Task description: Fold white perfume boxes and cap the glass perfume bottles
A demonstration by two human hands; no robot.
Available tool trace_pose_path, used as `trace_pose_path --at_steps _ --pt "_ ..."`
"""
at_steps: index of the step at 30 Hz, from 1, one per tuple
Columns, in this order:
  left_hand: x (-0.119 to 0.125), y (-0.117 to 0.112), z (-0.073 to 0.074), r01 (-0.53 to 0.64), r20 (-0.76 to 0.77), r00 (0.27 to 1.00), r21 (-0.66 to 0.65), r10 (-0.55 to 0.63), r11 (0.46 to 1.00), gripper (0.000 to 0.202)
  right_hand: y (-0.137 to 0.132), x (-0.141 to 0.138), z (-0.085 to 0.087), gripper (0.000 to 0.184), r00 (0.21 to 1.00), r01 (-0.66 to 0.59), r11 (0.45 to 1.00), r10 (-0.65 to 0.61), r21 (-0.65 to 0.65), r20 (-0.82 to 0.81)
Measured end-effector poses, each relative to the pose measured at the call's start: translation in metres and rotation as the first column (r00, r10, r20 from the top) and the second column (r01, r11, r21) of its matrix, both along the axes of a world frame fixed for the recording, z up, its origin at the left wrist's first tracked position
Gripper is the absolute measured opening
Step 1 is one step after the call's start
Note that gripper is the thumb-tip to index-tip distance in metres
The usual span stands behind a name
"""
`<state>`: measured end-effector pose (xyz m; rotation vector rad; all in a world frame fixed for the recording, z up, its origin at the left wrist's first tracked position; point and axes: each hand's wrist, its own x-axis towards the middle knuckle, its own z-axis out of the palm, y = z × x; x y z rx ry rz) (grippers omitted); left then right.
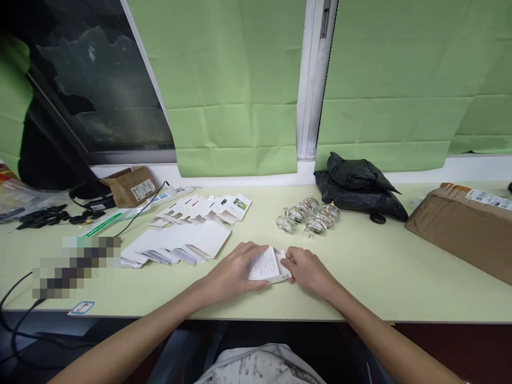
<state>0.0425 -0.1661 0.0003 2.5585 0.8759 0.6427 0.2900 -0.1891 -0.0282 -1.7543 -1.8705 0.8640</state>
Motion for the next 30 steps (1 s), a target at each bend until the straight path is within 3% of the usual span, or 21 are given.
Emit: trace_pose_path --at_steps 5,12,20,25,30 --pt "-0.003 -0.004 -0.001 0.003 -0.036 0.999 0.015 -0.003 1.0 0.078 -0.001 0.005 0.009 0.021 0.999 -0.042 0.998 0.044 -0.053 0.02" --pt "0.002 -0.009 0.002 -0.018 -0.145 0.989 0.02 0.021 1.0 0.082 0.001 0.013 0.002 0.021 0.998 -0.063 0.994 0.061 -0.089 -0.016" --pt "0.01 -0.01 0.027 0.011 -0.374 0.927 -0.049 -0.028 0.999 0.08 0.004 0.012 0.001 0.02 0.998 -0.069 0.993 0.067 -0.098 -0.023" --pt "0.025 0.0 0.042 0.01 -0.528 0.848 -0.09 -0.056 0.996 0.097 0.004 0.014 0.001 0.02 0.998 -0.064 0.994 0.063 -0.093 -0.005" --pt "0.025 0.003 0.047 0.049 -0.57 0.816 -0.094 -0.094 0.994 0.104 -0.001 0.026 0.001 0.022 0.998 -0.055 0.995 0.056 -0.082 0.005"
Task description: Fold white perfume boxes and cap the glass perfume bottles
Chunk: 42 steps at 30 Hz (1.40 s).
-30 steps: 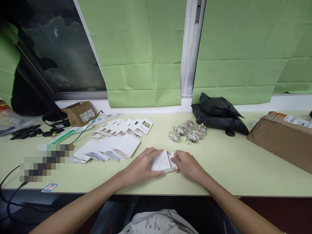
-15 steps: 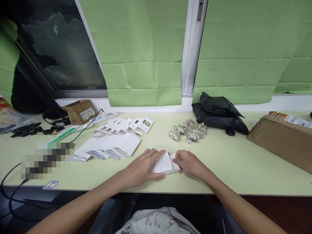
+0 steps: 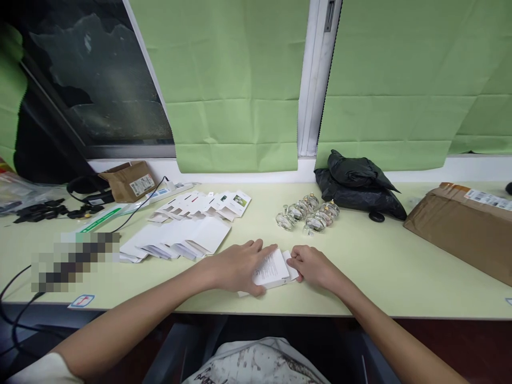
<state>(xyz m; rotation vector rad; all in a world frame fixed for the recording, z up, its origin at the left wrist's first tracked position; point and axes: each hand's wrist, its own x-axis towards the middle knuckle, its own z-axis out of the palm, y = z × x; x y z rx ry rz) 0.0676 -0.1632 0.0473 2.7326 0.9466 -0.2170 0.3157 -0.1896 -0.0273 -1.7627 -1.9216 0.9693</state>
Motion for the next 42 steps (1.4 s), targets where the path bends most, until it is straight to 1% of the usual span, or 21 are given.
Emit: trace_pose_path --at_steps 6,10,13,16,18,20,21,22,24,25,26,27,29,30,31,32,33,35,37,40,42 --pt "-0.017 -0.002 0.002 -0.018 -0.003 1.0 -0.005 0.018 1.0 0.098 -0.006 0.02 0.007 0.023 0.996 0.047 0.999 -0.047 0.007 0.075" --pt "-0.029 -0.003 0.009 -0.049 -0.005 0.999 0.001 0.049 0.999 0.081 -0.007 0.041 0.009 0.021 0.98 0.108 0.994 -0.111 0.028 0.163" --pt "-0.038 -0.002 0.018 -0.083 0.004 0.997 0.005 0.083 0.997 0.064 -0.008 0.059 0.003 0.024 0.968 0.133 0.99 -0.138 0.041 0.211" --pt "-0.05 0.003 0.029 -0.129 0.018 0.991 0.003 0.129 0.992 0.056 -0.008 0.072 -0.005 0.025 0.97 0.14 0.989 -0.146 0.045 0.193" --pt "-0.058 0.009 0.035 -0.167 0.073 0.983 -0.005 0.167 0.986 0.057 -0.009 0.076 -0.008 0.027 0.97 0.135 0.989 -0.143 0.054 0.195" --pt "-0.063 0.018 0.037 -0.214 0.213 0.953 -0.042 0.218 0.976 0.066 -0.011 0.075 -0.004 0.03 0.949 0.162 0.981 -0.185 0.11 0.254" --pt "-0.064 0.023 0.037 -0.239 0.314 0.915 -0.089 0.255 0.967 0.072 -0.013 0.073 0.0 0.031 0.927 0.194 0.967 -0.236 0.164 0.291" --pt "-0.062 0.028 0.035 -0.261 0.422 0.854 -0.159 0.305 0.952 0.078 -0.015 0.069 0.006 0.031 0.898 0.233 0.944 -0.301 0.232 0.322" --pt "-0.055 0.039 0.027 -0.26 0.583 0.683 -0.37 0.441 0.892 0.079 -0.018 0.055 0.022 0.028 0.852 0.29 0.878 -0.418 0.382 0.315" --pt "-0.049 0.044 0.022 -0.227 0.625 0.588 -0.481 0.513 0.847 0.074 -0.02 0.045 0.03 0.028 0.86 0.282 0.853 -0.428 0.439 0.279" --pt "-0.043 0.05 0.017 -0.161 0.64 0.508 -0.588 0.577 0.793 0.069 -0.021 0.034 0.039 0.028 0.892 0.246 0.845 -0.389 0.476 0.229" --pt "-0.035 0.055 0.011 -0.061 0.639 0.44 -0.679 0.631 0.731 0.064 -0.02 0.022 0.046 0.029 0.932 0.189 0.844 -0.314 0.501 0.178" --pt "-0.02 0.067 0.0 0.121 0.613 0.282 -0.785 0.738 0.607 0.055 -0.013 -0.001 0.057 0.029 0.984 0.045 0.838 -0.13 0.544 0.118" --pt "-0.013 0.072 -0.005 0.194 0.606 0.189 -0.794 0.773 0.576 0.051 -0.007 -0.012 0.06 0.027 0.991 -0.024 0.82 -0.057 0.572 0.124" --pt "-0.007 0.078 -0.01 0.251 0.591 0.105 -0.794 0.8 0.554 0.047 0.001 -0.02 0.061 0.025 0.989 -0.078 0.78 -0.016 0.621 0.145" --pt "-0.001 0.082 -0.014 0.293 0.574 0.035 -0.788 0.818 0.541 0.045 0.011 -0.027 0.061 0.024 0.984 -0.124 0.728 0.001 0.674 0.18" --pt "0.003 0.086 -0.017 0.328 0.564 -0.025 -0.775 0.826 0.539 0.043 0.022 -0.032 0.06 0.026 0.976 -0.154 0.669 -0.012 0.727 0.217" --pt "0.01 0.091 -0.023 0.384 0.545 -0.107 -0.749 0.832 0.54 0.039 0.043 -0.038 0.055 0.028 0.957 -0.214 0.571 -0.043 0.792 0.289" --pt "0.012 0.092 -0.028 0.428 0.531 -0.142 -0.728 0.835 0.536 0.037 0.06 -0.04 0.049 0.026 0.947 -0.243 0.507 -0.062 0.827 0.316" --pt "0.012 0.088 -0.033 0.475 0.516 -0.139 -0.714 0.845 0.514 0.036 0.072 -0.042 0.039 0.022 0.948 -0.257 0.448 -0.056 0.856 0.314" --pt "0.01 0.085 -0.035 0.499 0.51 -0.129 -0.708 0.85 0.5 0.035 0.071 -0.043 0.033 0.021 0.961 -0.231 0.43 -0.04 0.873 0.274"
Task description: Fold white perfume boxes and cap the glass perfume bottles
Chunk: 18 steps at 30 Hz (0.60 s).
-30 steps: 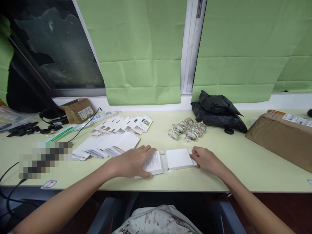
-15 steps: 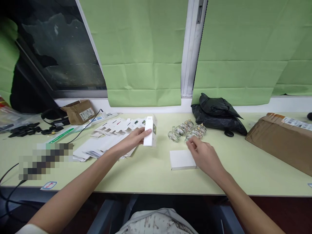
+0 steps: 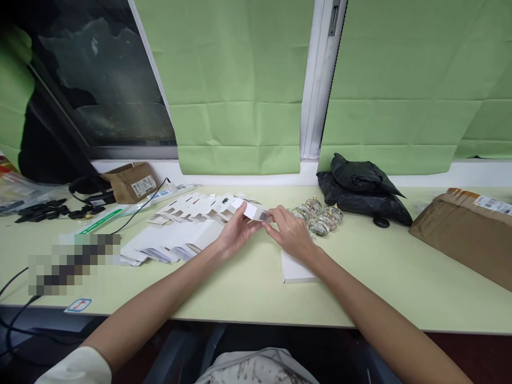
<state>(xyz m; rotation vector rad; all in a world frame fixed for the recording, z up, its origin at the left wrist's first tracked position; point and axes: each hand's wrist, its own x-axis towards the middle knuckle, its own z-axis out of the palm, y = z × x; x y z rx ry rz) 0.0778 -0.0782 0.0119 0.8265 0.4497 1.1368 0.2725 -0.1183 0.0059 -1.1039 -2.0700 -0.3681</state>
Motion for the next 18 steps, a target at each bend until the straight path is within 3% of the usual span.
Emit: trace_pose_path --at_steps 11,18 --pt "0.0015 -0.005 -0.0022 0.023 0.05 0.998 -0.018 -0.022 1.0 0.034 -0.0029 0.0051 -0.0076 0.027 0.988 0.035 0.999 -0.038 -0.028 -0.147" --pt "0.0018 -0.0079 -0.0082 0.068 0.043 0.997 -0.008 -0.068 0.998 0.034 -0.0034 0.0093 -0.0058 0.024 0.982 -0.033 0.996 0.017 -0.084 -0.19"
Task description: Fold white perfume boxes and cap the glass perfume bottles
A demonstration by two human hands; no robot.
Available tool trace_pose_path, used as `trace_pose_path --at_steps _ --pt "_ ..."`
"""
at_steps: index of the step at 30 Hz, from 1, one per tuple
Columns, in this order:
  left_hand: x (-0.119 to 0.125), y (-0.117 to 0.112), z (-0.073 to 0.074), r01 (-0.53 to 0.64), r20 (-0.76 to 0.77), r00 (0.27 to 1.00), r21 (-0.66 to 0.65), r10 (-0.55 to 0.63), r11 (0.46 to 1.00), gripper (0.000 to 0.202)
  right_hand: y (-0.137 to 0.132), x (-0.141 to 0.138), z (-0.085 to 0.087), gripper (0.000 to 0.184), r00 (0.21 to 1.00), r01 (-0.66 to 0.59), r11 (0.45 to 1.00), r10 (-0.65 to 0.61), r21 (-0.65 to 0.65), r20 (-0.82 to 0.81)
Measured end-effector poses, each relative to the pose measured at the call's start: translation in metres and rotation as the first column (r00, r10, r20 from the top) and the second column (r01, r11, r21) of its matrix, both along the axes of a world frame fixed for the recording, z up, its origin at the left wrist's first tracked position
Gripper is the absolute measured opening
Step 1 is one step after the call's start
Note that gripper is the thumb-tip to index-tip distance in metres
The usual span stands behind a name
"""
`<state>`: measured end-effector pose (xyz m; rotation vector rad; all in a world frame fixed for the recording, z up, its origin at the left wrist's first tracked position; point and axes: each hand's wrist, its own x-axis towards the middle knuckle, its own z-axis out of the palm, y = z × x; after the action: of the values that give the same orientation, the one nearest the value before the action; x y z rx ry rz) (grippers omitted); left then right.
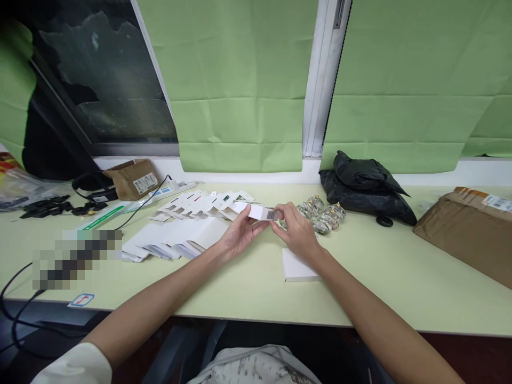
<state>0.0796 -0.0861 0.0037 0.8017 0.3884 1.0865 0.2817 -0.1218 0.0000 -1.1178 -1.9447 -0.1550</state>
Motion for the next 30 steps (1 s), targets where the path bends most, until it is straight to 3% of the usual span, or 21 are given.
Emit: trace_pose_path --at_steps 4,10,13,15,18,25,30 --pt "-0.001 0.0 -0.002 0.0 -0.017 1.0 -0.005 0.0 1.0 0.035 0.002 0.002 -0.002 0.022 1.0 -0.013 1.0 0.013 -0.015 -0.014" --pt "-0.002 0.003 -0.003 -0.016 -0.029 0.999 -0.002 0.016 1.0 0.037 0.002 0.002 -0.006 0.009 0.999 -0.018 0.998 0.016 0.059 0.047" --pt "-0.003 0.004 -0.002 -0.03 -0.012 0.999 -0.005 0.03 1.0 0.036 0.002 0.0 -0.004 0.012 0.998 -0.01 0.994 0.002 0.113 0.065" --pt "-0.003 0.005 -0.001 -0.024 -0.006 1.0 0.001 0.024 1.0 0.036 0.001 0.0 -0.001 0.003 0.999 -0.017 0.99 0.013 0.138 0.032" --pt "-0.004 0.005 0.001 -0.016 -0.002 1.0 0.01 0.016 1.0 0.036 -0.001 -0.002 0.004 0.02 0.998 -0.064 0.986 0.063 0.151 0.016" --pt "-0.007 0.007 0.001 -0.009 -0.028 1.0 0.027 0.01 1.0 0.034 -0.006 -0.005 0.007 0.033 0.998 -0.06 0.986 0.06 0.154 0.004" --pt "-0.008 0.008 0.0 -0.04 -0.053 0.998 -0.004 0.04 0.999 0.027 -0.004 -0.003 0.006 0.013 0.994 -0.105 0.984 0.102 0.142 0.025"
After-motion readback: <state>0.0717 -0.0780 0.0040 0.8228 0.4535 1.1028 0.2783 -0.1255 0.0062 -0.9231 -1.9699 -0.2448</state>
